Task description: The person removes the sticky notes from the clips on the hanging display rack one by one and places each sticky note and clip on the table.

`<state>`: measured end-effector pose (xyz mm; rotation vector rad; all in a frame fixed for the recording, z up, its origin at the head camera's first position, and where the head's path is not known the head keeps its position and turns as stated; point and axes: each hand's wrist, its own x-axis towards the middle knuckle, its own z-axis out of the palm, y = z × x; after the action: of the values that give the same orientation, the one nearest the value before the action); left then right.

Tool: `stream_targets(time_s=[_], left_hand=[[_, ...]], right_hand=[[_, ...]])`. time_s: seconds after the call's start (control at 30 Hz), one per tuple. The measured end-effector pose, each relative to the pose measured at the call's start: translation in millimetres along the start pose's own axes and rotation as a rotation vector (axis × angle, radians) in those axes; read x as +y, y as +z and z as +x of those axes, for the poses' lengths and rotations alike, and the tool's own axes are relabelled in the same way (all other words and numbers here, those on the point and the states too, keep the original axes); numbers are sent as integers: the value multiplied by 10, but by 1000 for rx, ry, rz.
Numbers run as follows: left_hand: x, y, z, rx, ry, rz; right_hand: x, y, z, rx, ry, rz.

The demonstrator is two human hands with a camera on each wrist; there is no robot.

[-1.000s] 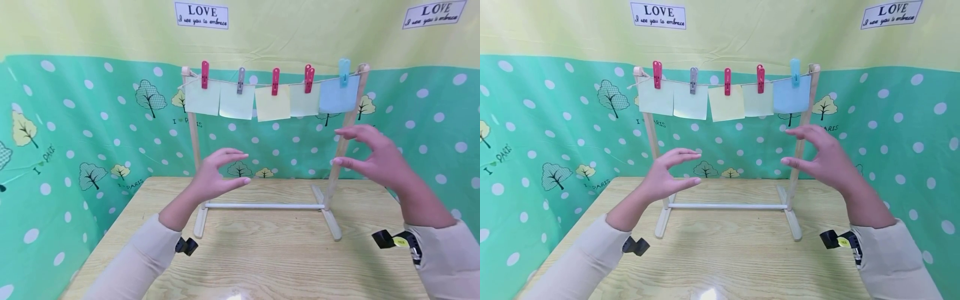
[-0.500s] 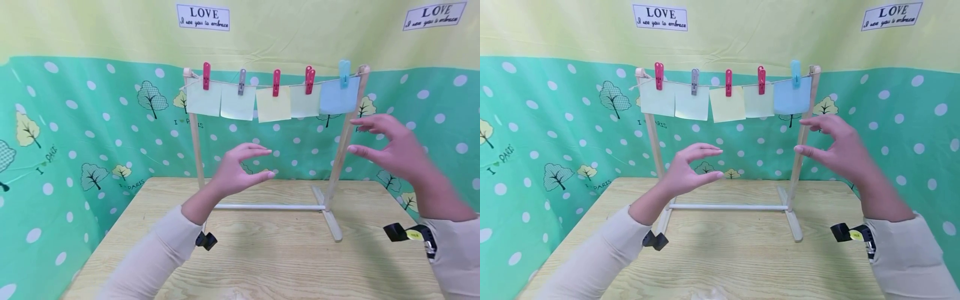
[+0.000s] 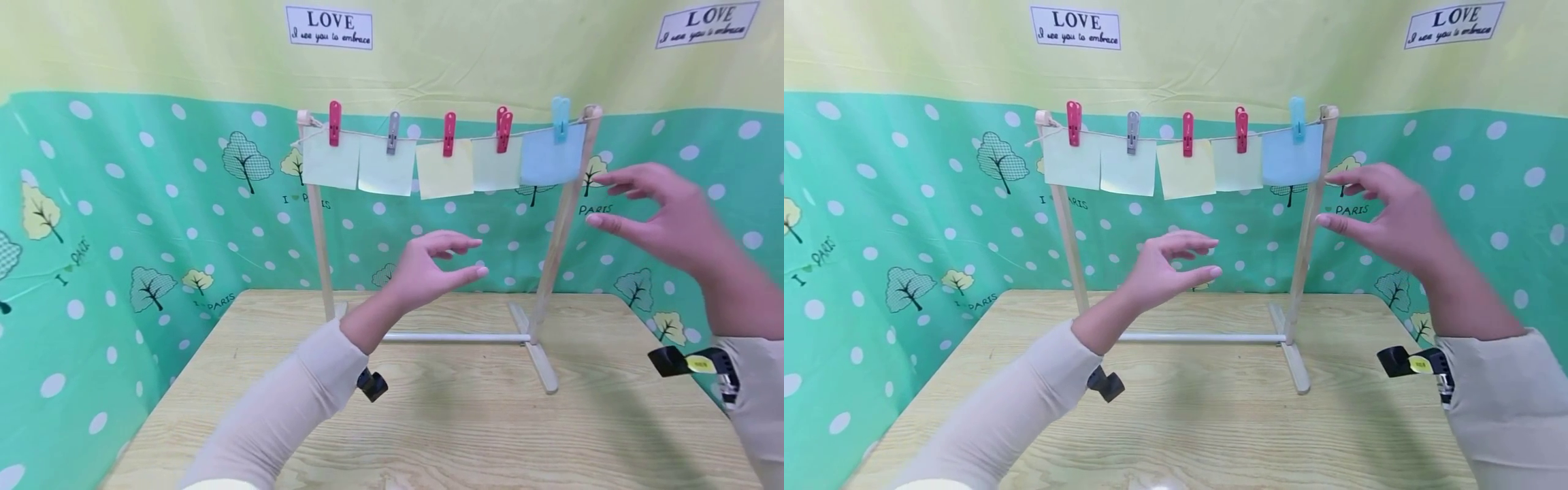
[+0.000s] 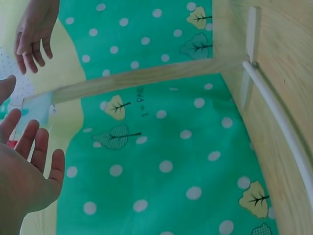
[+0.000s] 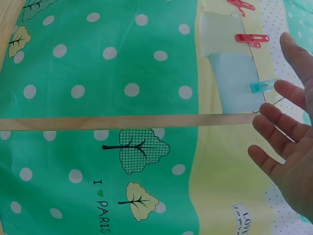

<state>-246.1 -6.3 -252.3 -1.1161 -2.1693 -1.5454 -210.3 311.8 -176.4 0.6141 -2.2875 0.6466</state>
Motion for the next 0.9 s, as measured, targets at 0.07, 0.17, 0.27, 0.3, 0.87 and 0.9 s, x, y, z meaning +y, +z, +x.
stream_targets(time_s=[0.07, 0.17, 0.27, 0.3, 0.87, 0.9], left_hand=[[18, 40, 45, -12, -30, -34], [31, 108, 112, -24, -74, -88], [38, 182, 173, -32, -107, -126], [40, 207, 195, -38, -112, -135], [153, 547, 570, -23, -228, -284], [151, 562, 590, -17, -230, -287]], right_hand=[[0, -22, 29, -4, 32, 7], [8, -57, 65, -7, 95, 17], [22, -92, 113, 4, 128, 46], [26, -104, 134, 13, 131, 53], [45, -297, 538, 61, 243, 114], [45, -304, 564, 56, 256, 121]])
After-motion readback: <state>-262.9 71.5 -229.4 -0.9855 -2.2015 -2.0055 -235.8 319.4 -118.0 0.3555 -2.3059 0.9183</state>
